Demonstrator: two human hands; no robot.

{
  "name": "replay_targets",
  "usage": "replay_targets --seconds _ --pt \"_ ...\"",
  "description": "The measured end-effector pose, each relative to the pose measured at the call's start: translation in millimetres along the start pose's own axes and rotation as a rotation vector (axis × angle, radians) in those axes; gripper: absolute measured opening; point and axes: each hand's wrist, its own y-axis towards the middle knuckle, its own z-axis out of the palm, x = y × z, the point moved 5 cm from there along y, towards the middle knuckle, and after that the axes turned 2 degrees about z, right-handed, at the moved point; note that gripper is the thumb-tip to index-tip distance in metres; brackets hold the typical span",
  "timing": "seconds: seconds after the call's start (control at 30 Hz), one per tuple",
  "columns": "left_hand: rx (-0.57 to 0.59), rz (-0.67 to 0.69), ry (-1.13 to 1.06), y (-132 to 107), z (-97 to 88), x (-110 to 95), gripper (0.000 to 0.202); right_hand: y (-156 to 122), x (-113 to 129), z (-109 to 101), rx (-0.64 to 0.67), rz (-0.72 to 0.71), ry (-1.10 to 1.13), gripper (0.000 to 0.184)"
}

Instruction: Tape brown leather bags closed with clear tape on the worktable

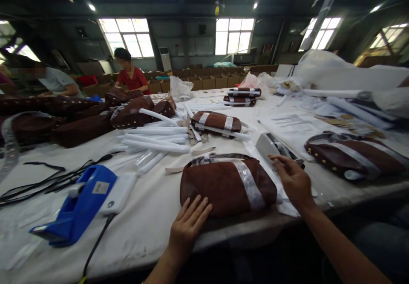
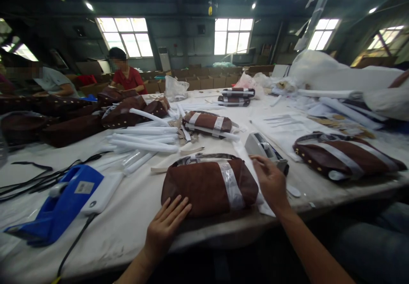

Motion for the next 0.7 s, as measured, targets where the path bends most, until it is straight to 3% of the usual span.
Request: replay_targets --seconds 0.1,0.17,0.23,0.3,0.47,0.7 --pt "-0.015 0.012 0.002 1.7 -2.8 -0.1 0.039 6.3 38.3 79.6 0.52 -0.228 -0.155 0.023" --pt "-0.03 0.026 0.007 2.0 -4.4 0.3 0.038 8.5 43.7 134.5 0.839 -0.276 -0.339 0.025" --pt "-0.043 0.035 0.018 1.8 -5.4 0.2 0.038 14.9 41.7 175.7 1.002 -0.27 -0.445 0.025" --pt "-0.053 0.04 0.03 1.6 -6.2 -0.5 0.038 22.0 37.7 204.0 1.082 -0.245 -0.521 0.023" --pt "-0.068 0.055 0.047 2.0 -7.9 -1.5 0.037 30.9 24.6 234.5 1.188 -0.103 -0.754 0.014" --pt "-0.103 0.048 0.012 0.7 -7.4 1.6 0.036 41.3 9.5 240.3 1.241 0.181 -0.758 0.022"
